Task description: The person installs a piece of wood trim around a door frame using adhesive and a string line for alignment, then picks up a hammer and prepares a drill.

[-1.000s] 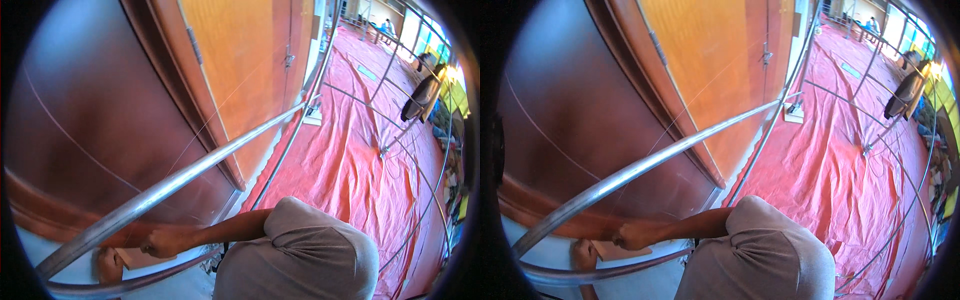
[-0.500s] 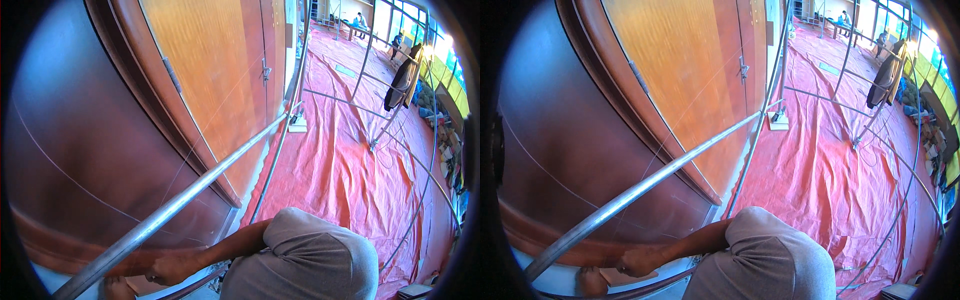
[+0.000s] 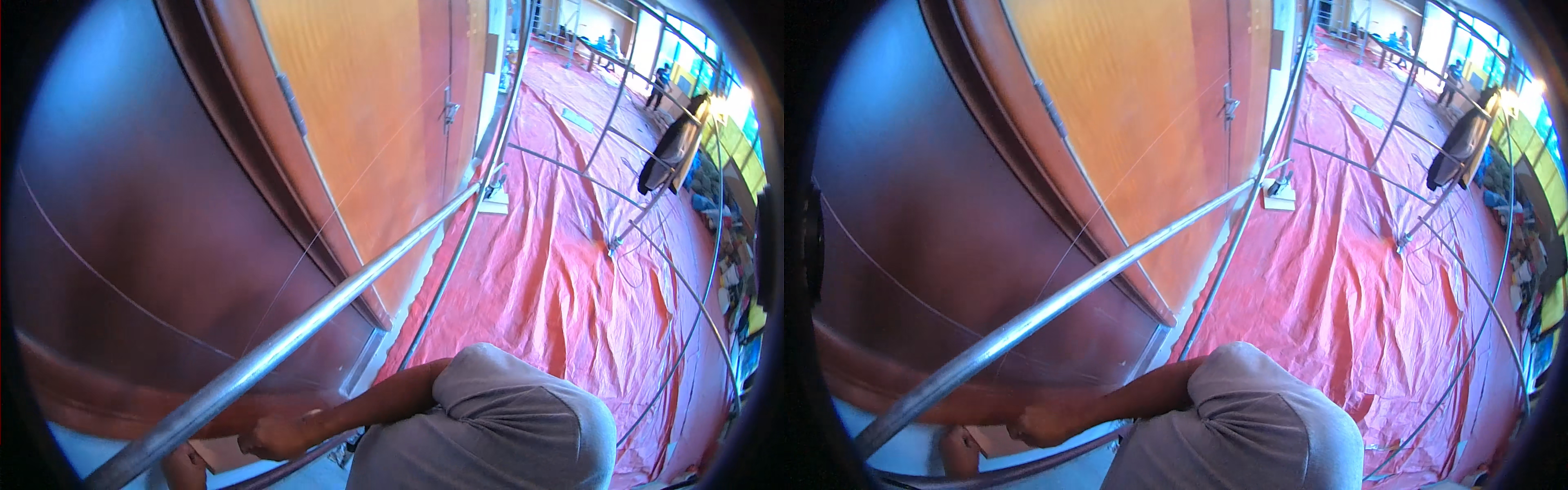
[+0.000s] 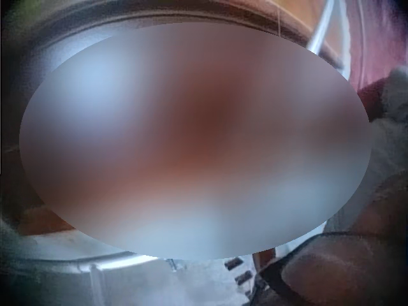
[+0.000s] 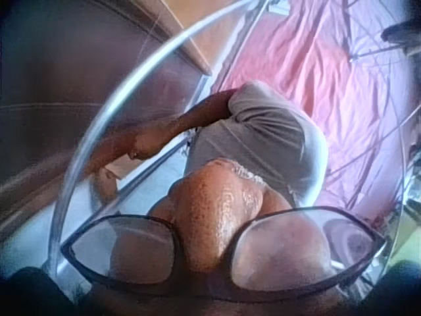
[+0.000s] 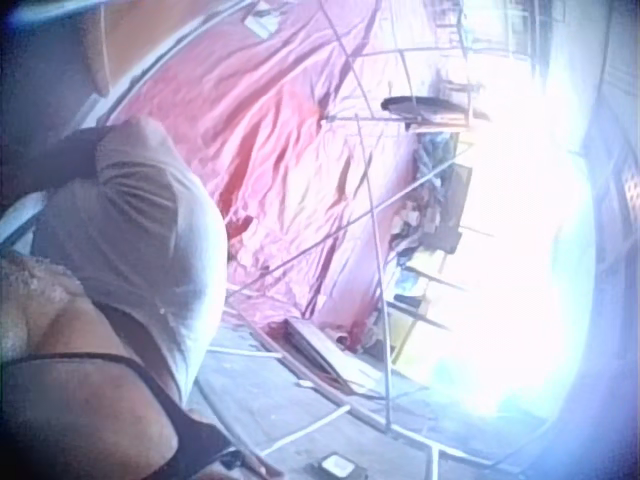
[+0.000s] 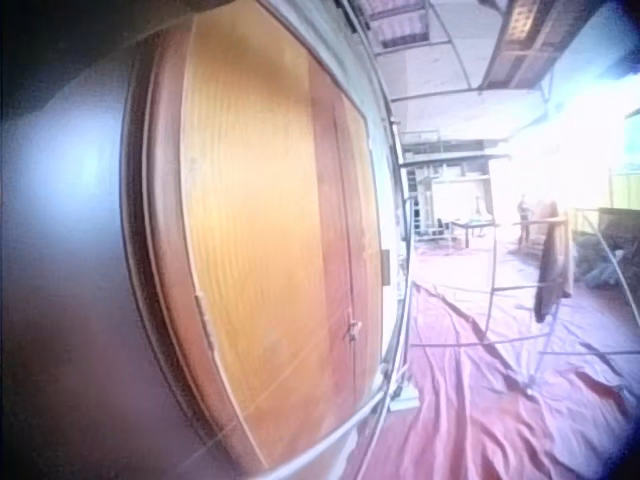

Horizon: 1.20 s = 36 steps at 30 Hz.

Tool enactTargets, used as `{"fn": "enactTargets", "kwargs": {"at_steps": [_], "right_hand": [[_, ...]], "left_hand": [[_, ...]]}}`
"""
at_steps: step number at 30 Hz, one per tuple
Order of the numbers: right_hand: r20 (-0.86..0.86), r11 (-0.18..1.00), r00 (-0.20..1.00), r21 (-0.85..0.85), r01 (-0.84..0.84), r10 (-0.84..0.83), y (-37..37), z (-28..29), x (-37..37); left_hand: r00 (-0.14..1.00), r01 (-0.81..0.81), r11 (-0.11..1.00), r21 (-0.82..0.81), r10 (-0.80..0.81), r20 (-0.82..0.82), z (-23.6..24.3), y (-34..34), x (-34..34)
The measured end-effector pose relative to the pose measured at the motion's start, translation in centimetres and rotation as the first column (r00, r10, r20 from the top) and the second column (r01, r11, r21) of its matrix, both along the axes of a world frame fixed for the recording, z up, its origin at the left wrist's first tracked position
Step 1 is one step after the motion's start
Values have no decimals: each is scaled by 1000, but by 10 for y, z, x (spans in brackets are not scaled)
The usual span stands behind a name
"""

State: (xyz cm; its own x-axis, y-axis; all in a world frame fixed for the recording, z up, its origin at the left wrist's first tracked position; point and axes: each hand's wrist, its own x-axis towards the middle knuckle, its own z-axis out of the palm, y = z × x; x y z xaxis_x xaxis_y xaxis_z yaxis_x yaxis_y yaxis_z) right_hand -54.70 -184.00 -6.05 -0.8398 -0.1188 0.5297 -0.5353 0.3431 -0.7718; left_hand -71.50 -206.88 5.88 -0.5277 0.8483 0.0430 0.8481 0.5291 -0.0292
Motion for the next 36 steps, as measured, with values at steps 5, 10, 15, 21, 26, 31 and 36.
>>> {"fn": "enactTargets", "kwargs": {"at_steps": [5,10,15,21,26,31,36], "right_hand": [[28,997,996,7,80,-80,-1,26,13],[280,927,945,-371,-57,170,-23,-17,-16],[354,910,916,-414,-30,191,-10,7,0],[481,880,807,-466,-96,343,-14,31,5],[438,857,827,-506,-98,353,-12,15,3],[399,735,797,-674,-81,453,-21,-16,-11],[194,620,861,-767,-166,471,-29,-28,-7]], "left_hand": [[935,-190,883,428,31,353,-40,-42,-7],[505,-783,432,448,20,863,-45,-23,24],[204,-896,318,309,-322,924,-66,-11,16],[36,-910,358,208,-433,901,-75,-41,2],[79,-901,371,224,-367,927,-69,-36,1],[118,-939,273,212,-323,939,-95,-68,-28],[321,-860,404,311,-45,946,-74,-90,9]]}}
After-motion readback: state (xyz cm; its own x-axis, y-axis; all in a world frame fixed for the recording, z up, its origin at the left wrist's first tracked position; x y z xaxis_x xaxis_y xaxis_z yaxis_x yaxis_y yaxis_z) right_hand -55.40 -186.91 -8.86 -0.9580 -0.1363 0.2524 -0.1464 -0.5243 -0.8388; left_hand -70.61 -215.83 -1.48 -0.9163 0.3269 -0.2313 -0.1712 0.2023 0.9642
